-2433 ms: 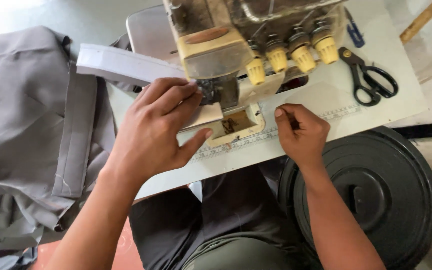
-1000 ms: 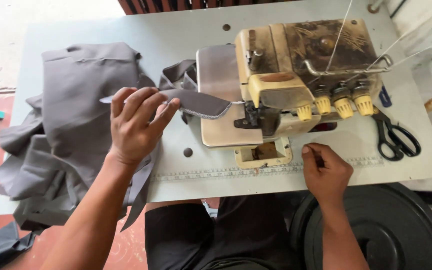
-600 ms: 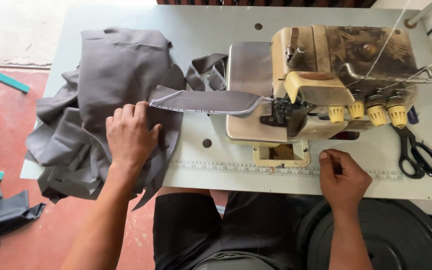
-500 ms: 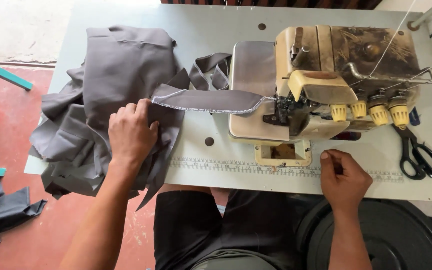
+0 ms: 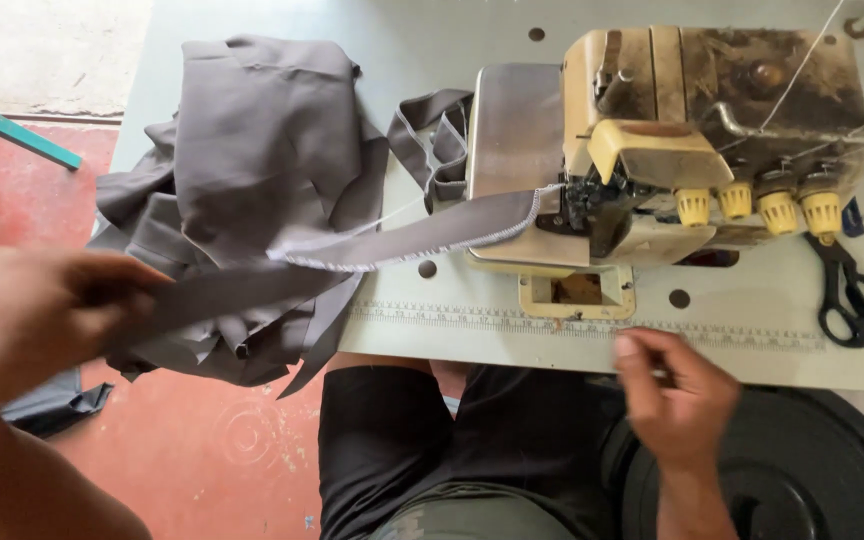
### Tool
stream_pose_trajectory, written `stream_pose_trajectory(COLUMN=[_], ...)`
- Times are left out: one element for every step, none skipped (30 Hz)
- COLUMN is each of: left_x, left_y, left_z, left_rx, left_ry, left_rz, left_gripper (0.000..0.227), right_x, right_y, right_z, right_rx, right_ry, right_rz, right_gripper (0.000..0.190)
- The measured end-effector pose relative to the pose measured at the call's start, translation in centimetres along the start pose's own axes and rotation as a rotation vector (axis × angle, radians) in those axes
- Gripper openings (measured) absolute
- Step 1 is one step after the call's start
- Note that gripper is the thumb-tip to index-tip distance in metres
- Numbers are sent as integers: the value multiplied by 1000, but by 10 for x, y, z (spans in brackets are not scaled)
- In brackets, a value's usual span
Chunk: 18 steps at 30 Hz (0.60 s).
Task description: Overlocking the edges of grey fabric pieces using an industrial overlock sewing machine.
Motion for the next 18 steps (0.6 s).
stream_pose_trajectory(left_x=[18, 42, 59, 75, 77, 79, 83, 11, -62, -128, -144, -161, -177, -184, -191, -199, -203, -205], left_y=[-3, -7, -9, -17, -17, -19, -19, -2, 32, 81, 69, 59, 49, 35, 21, 6, -1, -10], left_z=[3, -9, -17, -22, -19, -26, -35, 1, 31, 46, 33, 20, 7, -1, -11, -20, -25, -29], left_rx=[-186, -186, -275, -368, -362, -64, 232, 249, 41, -187, -180, -162, -144, -141, -91, -41, -38, -107], left_ry=[-57, -55, 290, 659, 660, 736, 795, 794, 579, 355, 358, 331, 304, 304, 309, 312, 311, 210], left_rz=[46, 37, -206, -455, -477, -401, -310, -320, -602, -863, -873, -902, -931, -941, -919, -900, -912, -821], left_gripper=[24, 24, 25, 28, 28, 39, 70, 70, 44, 30, 30, 25, 21, 21, 20, 19, 19, 22], right_x=[14, 26, 38, 49, 55, 62, 70, 75, 84, 93, 86, 79, 72, 75, 71, 67, 62, 57], right_y=[1, 3, 5, 6, 6, 11, 16, 17, 18, 17, 17, 18, 18, 8, -3, -14, -17, -18], right_z=[-6, -13, -23, -33, -36, -42, -49, -50, -53, -55, -60, -66, -71, -77, -80, -82, -83, -86], right_rx=[109, 102, 225, 336, 316, 455, 591, 579, 649, 714, 703, 716, 729, 719, 514, 309, 296, 293], right_ry=[-112, -106, -236, -363, -354, -561, -770, -760, -1067, -1378, -1372, -1406, -1441, -1437, -1320, -1194, -1191, -1263], right_rz=[-56, -58, -88, -123, -128, -168, -207, -221, -217, -201, -206, -226, -246, -247, -348, -440, -440, -549], right_gripper=[14, 14, 14, 14, 14, 16, 22, 22, 39, 59, 59, 62, 65, 65, 36, 26, 26, 26])
Point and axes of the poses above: each hand's wrist, its own y-axis away from the middle knuckle, its own z-axis out of the back of the hand, x = y × z, the point moved 3 cm from there along -y, towards the middle knuckle, and after that the axes turned 1 degree about z, right-handed, at the moved point
